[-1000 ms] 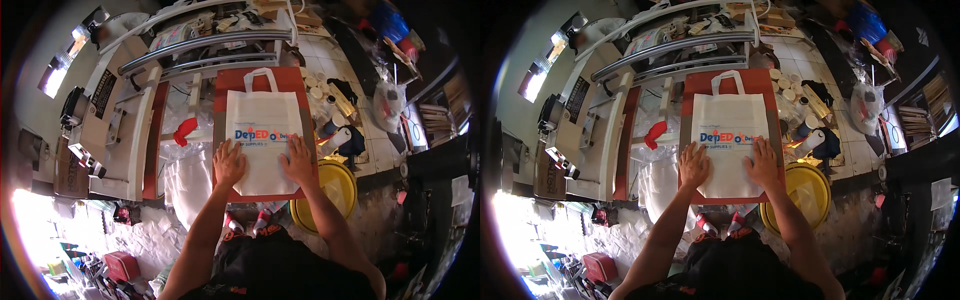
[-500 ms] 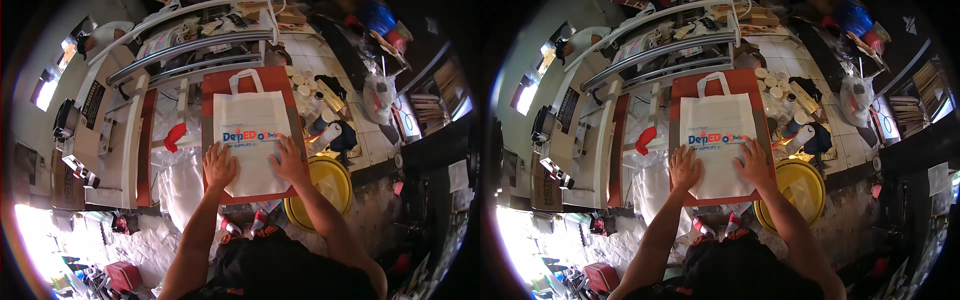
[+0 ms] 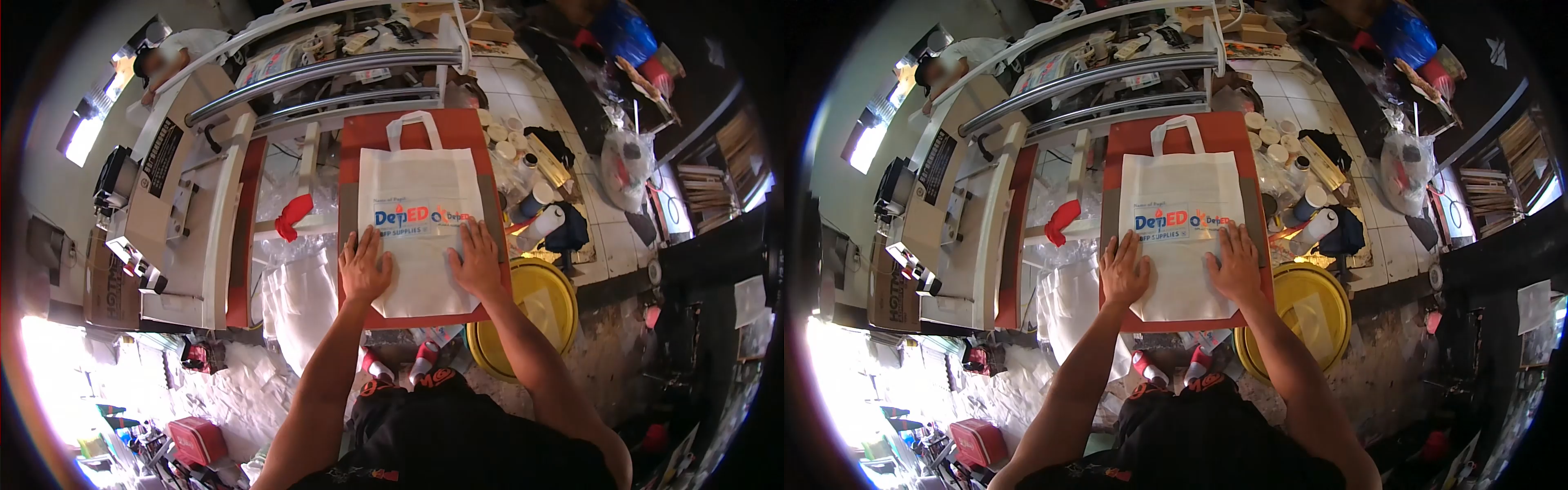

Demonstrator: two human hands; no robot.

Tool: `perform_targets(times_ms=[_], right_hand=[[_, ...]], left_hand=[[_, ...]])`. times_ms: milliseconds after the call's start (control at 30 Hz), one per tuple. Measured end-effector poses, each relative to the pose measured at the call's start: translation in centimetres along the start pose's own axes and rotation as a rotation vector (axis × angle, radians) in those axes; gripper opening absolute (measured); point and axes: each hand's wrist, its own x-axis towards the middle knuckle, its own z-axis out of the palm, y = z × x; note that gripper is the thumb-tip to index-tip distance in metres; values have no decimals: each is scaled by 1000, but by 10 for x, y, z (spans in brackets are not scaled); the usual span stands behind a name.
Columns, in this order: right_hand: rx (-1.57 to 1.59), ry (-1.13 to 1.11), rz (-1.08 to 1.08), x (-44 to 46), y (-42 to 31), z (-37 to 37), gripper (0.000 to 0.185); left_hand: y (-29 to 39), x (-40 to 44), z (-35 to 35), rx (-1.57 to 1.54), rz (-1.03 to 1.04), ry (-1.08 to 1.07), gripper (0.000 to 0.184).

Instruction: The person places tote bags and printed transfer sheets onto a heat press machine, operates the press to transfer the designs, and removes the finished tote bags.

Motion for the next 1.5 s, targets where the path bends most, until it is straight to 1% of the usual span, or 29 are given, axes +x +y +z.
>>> perform_targets(times_ms=[167,433,533,600,667,700,767,833,867,900,967,1000,1033,1067,1100,1167,1233,1267,1300,1333,1367,1433,1467,1500], right_hand=[[10,22,4,1,-2,0,65],[2,51,-10,0,-1,2,66],[24,95,-23,1,1,1,65],[30,38,9,0,0,1,65],[12,38,0,-2,2,2,65],[-1,41,-20,-2,3,5,65],[-9,28,-11,0,3,7,65],[-12,12,4,0,2,8,65],[-10,22,-1,0,2,7,65],[-9,29,-4,-1,3,7,64],[-22,27,-6,-1,4,8,65],[-38,28,-9,-2,3,8,65],[-33,28,-10,-2,2,7,65],[-36,27,-8,-1,2,5,65],[-39,25,-5,0,1,5,65],[-35,52,-19,-1,1,5,65],[-38,82,-41,0,1,4,65],[-33,92,-43,0,2,4,65],[-27,102,-46,0,2,5,65],[-29,107,-51,1,2,4,65],[-21,101,-45,1,1,4,65],[-14,104,-38,1,2,4,65],[-8,101,-32,0,2,4,65],[-2,96,-29,0,3,5,65]], left_hand=[[0,1,2,-35,-45,6,61],[1,2,0,-62,-44,35,65],[2,3,-3,-62,-46,27,68],[5,5,-3,-62,-46,13,70],[2,4,-6,-87,-76,-22,72],[0,0,-10,-86,-76,-22,72],[-7,-12,-24,-333,-76,-21,75],[-13,-36,-64,-374,-171,-133,75],[-19,-52,-92,-377,-204,-93,74],[-33,-70,-115,-380,-239,-56,72],[-98,-102,-152,-231,-261,89,71],[-117,-106,-185,-52,-190,200,67],[-118,-101,-225,8,-400,168,62],[-146,-104,-255,254,-405,165,60],[-202,-109,-272,366,-411,195,64],[-242,-85,-323,311,-621,251,64],[-322,-81,-343,634,-345,388,70],[-358,-80,-342,632,-347,394,70],[-391,-81,-338,638,-322,246,68],[-406,-80,-335,642,-296,99,67],[-397,-73,-336,642,-297,107,67],[-356,-51,-339,472,-579,-30,56],[-344,-46,-342,506,-592,-47,42],[-348,-44,-341,505,-590,-41,42]])
